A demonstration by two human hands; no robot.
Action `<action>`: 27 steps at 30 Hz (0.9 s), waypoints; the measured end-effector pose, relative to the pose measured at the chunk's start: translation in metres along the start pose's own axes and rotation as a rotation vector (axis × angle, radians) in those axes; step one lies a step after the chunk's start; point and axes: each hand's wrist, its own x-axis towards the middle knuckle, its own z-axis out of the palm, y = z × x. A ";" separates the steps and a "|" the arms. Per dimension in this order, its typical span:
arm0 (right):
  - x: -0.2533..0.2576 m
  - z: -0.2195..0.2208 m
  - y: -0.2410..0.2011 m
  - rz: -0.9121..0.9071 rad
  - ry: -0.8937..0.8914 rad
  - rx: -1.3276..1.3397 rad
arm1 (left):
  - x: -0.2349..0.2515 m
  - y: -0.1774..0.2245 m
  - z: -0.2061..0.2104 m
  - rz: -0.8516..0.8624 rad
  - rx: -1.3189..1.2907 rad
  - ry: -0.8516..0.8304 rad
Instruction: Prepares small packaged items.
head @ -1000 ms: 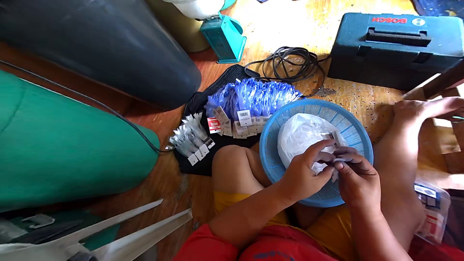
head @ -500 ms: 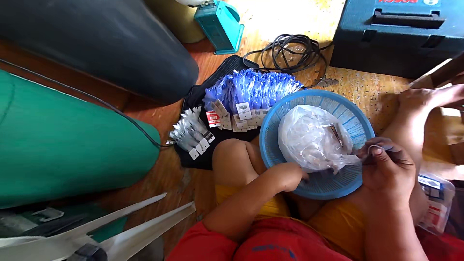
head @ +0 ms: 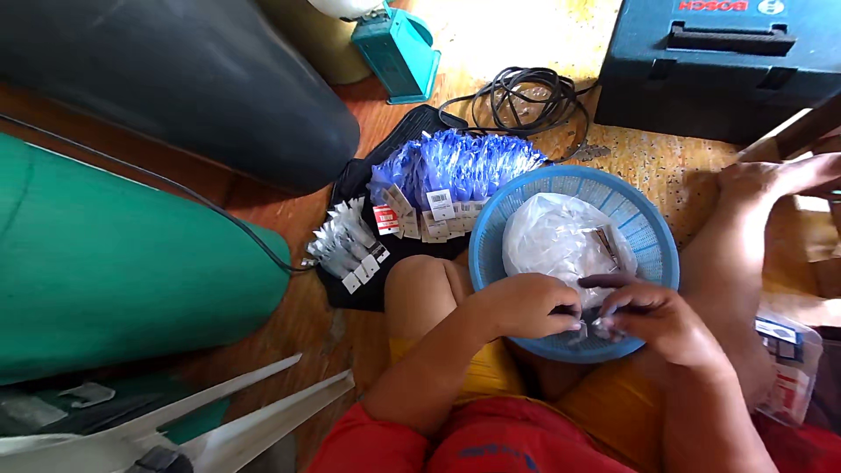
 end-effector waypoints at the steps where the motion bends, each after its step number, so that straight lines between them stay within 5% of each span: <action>1: 0.003 0.006 -0.001 -0.006 -0.077 -0.023 | -0.002 0.004 -0.006 0.023 -0.010 0.023; 6: 0.012 0.014 0.005 -0.126 -0.060 -0.020 | -0.004 -0.004 -0.012 0.009 0.027 0.394; 10: 0.005 -0.001 0.008 -0.100 0.129 0.018 | 0.001 -0.033 -0.013 -0.302 -0.012 0.596; 14: 0.002 -0.008 0.012 -0.052 0.286 0.065 | 0.008 -0.056 -0.009 -0.522 -0.106 0.632; 27: 0.003 -0.009 0.015 0.002 0.378 0.081 | 0.050 -0.068 -0.003 -0.629 -0.111 0.527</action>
